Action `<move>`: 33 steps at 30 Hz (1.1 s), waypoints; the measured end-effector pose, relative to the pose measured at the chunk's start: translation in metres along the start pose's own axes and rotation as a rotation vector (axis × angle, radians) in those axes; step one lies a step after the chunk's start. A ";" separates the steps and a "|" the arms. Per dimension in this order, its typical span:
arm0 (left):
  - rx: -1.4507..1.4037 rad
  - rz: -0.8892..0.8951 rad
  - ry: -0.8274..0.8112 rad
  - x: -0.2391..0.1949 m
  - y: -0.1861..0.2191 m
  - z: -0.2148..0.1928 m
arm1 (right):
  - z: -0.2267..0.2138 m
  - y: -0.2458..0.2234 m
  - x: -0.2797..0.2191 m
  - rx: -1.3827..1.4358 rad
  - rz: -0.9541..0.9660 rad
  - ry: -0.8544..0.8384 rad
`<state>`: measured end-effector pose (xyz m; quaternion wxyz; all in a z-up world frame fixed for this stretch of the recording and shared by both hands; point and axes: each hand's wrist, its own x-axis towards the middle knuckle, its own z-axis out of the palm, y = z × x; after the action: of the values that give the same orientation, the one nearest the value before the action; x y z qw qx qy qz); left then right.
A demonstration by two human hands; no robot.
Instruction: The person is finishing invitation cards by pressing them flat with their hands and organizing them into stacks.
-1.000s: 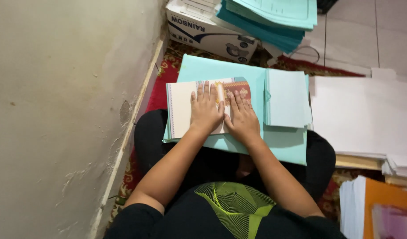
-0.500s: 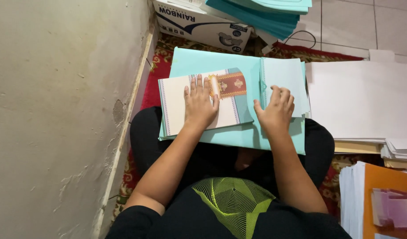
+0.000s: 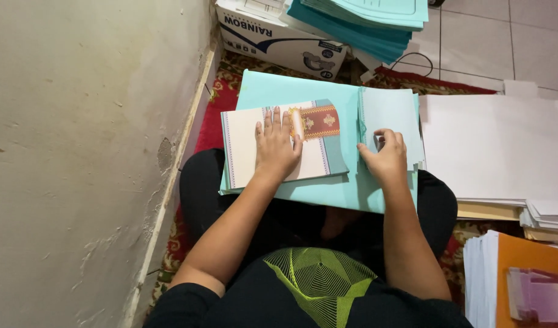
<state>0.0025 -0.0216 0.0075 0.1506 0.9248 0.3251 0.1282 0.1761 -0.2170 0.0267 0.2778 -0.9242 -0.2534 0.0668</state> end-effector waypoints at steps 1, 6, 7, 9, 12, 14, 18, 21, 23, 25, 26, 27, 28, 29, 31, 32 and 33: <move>0.000 -0.001 0.004 -0.001 0.001 -0.001 | 0.002 0.003 -0.001 0.000 -0.004 0.002; -0.032 0.008 0.021 -0.002 0.001 -0.002 | -0.009 -0.004 -0.017 0.073 -0.081 0.138; -0.032 0.009 0.019 -0.003 0.001 -0.001 | -0.015 0.008 -0.012 0.073 -0.078 0.138; -0.065 0.012 0.036 -0.002 0.000 -0.001 | -0.026 0.029 0.003 -0.020 -0.208 0.324; -0.042 0.092 0.153 -0.004 -0.008 0.016 | -0.070 0.015 -0.014 0.072 -0.298 0.450; -0.134 0.197 0.173 -0.008 -0.005 0.017 | -0.084 -0.008 -0.035 0.280 -0.267 0.353; -0.669 0.326 0.276 -0.039 0.011 0.007 | -0.069 -0.031 -0.050 0.983 -0.151 0.111; -0.925 -0.086 0.062 -0.057 0.014 -0.040 | -0.039 -0.033 -0.043 1.373 -0.030 -0.061; -0.961 -0.222 0.136 -0.057 0.000 -0.039 | -0.018 -0.037 -0.047 1.378 -0.003 -0.140; -0.990 -0.341 0.222 -0.055 -0.021 -0.040 | 0.010 -0.031 -0.036 1.388 0.008 -0.209; -0.957 -0.361 0.295 -0.058 -0.034 -0.040 | 0.028 -0.020 -0.028 1.262 -0.018 -0.208; -0.922 -0.381 0.368 -0.061 -0.048 -0.040 | 0.046 -0.009 -0.021 1.135 -0.044 -0.207; -0.919 -0.385 0.363 -0.061 -0.052 -0.046 | 0.047 -0.017 -0.024 1.136 -0.036 -0.210; -0.822 -0.432 0.292 -0.061 -0.056 -0.051 | 0.049 -0.025 -0.027 0.950 -0.081 -0.203; -0.724 -0.480 0.226 -0.065 -0.068 -0.051 | 0.052 -0.039 -0.034 0.764 -0.128 -0.201; -0.608 -0.483 0.176 -0.066 -0.075 -0.045 | 0.052 -0.045 -0.037 0.602 -0.112 -0.195; -0.491 -0.485 0.126 -0.068 -0.082 -0.039 | 0.051 -0.050 -0.040 0.440 -0.095 -0.186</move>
<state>-0.1082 0.0036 0.0047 0.3744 0.7470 0.5034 0.2200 0.1062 -0.1766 0.0106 0.4508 -0.8182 -0.3005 0.1923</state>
